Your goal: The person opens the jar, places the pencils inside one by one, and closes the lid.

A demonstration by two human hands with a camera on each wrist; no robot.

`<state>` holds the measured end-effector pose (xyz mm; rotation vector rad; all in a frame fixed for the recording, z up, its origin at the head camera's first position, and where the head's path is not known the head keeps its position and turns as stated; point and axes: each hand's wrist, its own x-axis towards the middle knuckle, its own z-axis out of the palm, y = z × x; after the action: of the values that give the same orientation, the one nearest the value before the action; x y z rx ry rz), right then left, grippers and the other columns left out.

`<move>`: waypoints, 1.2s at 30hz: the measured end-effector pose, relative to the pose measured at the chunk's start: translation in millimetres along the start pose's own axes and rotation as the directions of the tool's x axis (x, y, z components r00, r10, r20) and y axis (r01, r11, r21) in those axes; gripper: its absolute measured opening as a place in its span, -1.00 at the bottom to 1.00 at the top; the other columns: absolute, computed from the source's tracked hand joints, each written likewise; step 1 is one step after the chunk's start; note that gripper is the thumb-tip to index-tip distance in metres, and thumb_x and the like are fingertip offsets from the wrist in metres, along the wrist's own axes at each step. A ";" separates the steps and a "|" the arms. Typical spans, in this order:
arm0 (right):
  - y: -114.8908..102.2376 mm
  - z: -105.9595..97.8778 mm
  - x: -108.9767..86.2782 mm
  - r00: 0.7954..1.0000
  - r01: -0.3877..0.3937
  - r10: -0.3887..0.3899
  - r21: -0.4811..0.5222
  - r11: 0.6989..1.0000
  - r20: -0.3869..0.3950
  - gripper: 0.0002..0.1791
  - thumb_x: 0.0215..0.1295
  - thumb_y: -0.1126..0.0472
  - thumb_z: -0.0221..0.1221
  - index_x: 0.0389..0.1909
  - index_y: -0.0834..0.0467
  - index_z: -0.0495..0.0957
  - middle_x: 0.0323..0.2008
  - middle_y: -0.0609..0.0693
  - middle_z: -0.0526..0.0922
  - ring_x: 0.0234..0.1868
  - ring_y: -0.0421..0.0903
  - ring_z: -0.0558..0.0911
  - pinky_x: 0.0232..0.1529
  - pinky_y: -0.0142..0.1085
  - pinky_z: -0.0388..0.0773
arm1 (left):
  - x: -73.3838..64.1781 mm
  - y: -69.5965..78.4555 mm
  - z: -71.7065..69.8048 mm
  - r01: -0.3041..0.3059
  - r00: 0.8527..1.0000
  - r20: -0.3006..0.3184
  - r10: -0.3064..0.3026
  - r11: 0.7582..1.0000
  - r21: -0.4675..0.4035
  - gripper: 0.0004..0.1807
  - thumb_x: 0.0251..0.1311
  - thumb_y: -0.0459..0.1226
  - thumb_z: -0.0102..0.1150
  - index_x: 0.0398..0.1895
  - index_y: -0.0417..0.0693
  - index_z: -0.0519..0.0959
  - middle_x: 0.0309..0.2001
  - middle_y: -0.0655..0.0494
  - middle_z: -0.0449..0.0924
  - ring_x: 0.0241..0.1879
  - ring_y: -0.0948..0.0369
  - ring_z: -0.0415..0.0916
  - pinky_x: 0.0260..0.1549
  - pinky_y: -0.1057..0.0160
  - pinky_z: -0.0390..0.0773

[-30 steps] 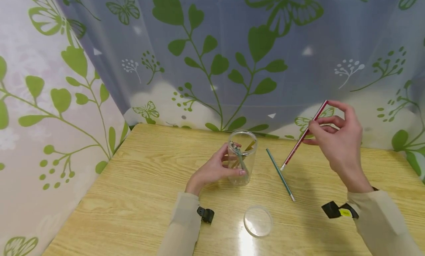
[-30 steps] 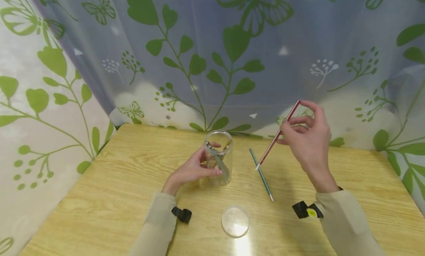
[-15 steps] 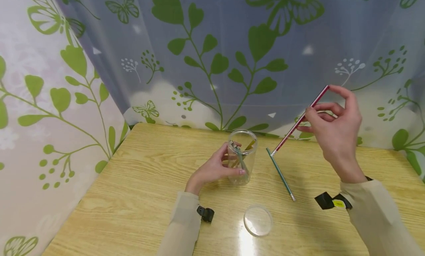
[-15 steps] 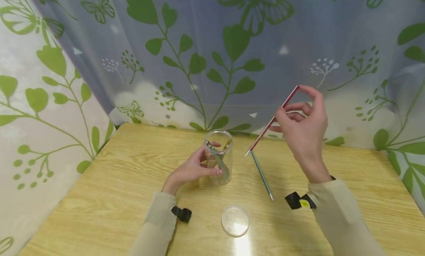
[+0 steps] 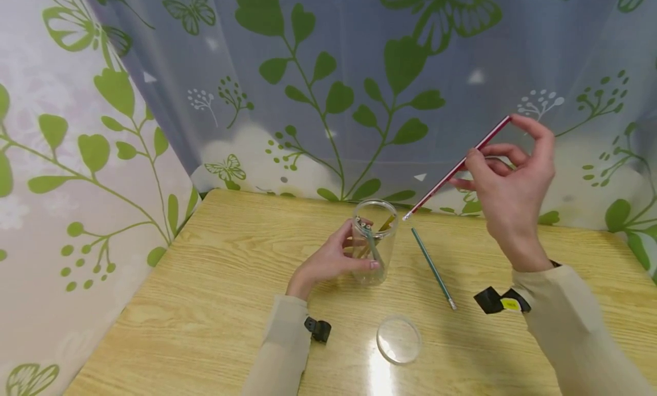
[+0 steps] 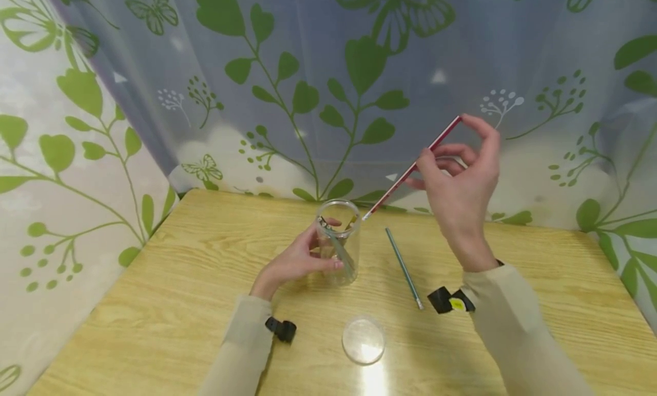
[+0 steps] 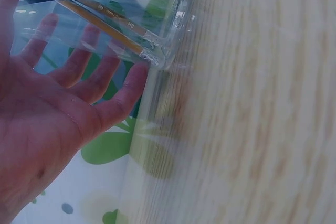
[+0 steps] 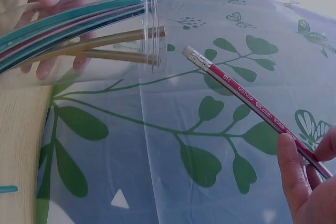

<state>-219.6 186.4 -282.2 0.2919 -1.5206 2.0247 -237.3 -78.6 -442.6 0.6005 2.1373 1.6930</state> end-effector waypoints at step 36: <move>35.9 38.9 -17.7 0.971 0.097 -0.017 -0.328 0.940 0.238 -0.51 0.27 0.47 0.24 0.18 0.20 0.35 -0.29 -0.06 0.61 -0.42 -0.12 0.69 -0.40 -0.30 0.75 | 1.2 0.7 -0.3 -0.010 1.000 0.001 0.010 1.000 -0.010 -0.13 0.17 -0.18 0.50 0.48 0.45 0.23 0.40 0.22 0.37 0.42 0.06 0.35 0.36 -0.03 0.47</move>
<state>-232.2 138.1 -307.2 0.4396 -1.9478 1.6898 -238.4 -78.1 -441.9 0.6103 2.1269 1.7075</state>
